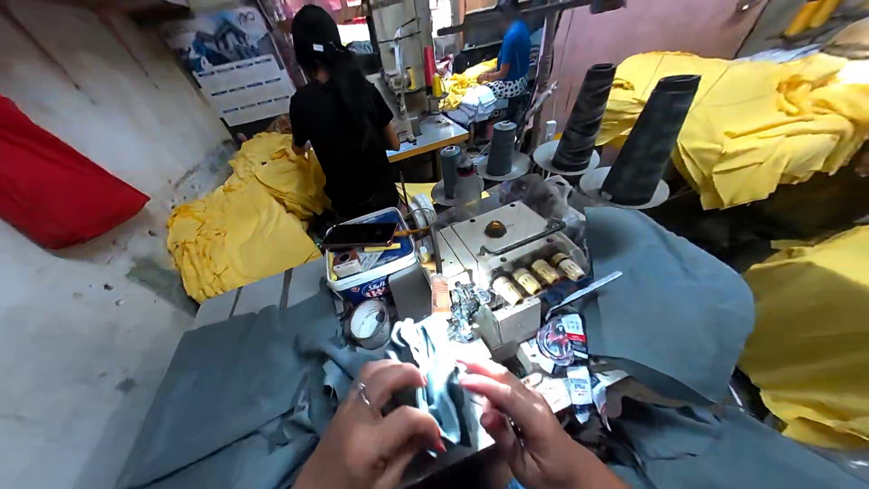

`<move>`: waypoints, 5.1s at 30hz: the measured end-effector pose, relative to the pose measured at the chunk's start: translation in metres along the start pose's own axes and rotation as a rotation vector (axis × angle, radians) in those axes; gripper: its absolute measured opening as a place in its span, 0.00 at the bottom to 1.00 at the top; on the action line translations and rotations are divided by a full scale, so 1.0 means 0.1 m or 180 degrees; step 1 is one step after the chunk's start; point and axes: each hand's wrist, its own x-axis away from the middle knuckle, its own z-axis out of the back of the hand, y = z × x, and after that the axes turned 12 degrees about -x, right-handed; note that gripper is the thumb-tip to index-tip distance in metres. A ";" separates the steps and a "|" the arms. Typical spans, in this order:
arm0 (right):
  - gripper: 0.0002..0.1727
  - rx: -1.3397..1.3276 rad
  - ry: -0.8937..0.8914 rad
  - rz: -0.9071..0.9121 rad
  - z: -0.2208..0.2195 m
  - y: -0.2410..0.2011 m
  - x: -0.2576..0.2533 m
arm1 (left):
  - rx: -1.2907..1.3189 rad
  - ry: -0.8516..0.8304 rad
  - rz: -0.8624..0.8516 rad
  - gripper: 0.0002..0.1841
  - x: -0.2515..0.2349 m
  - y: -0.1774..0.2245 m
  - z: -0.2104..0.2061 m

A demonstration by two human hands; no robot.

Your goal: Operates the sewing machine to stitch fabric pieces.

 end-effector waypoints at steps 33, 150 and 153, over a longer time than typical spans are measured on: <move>0.09 -0.0013 0.1587 -0.2088 -0.31 0.27 0.40 | -0.1046 -0.2169 0.2757 0.16 -0.80 -0.77 -0.92; 0.18 0.3185 -0.0430 -0.1040 0.96 -0.34 1.30 | 0.3310 -0.1977 0.2785 0.38 -0.15 0.54 -1.59; 0.16 0.3223 -0.0492 -0.0900 0.87 -0.30 1.25 | 0.3408 -0.2027 0.2659 0.42 -0.13 0.53 -1.58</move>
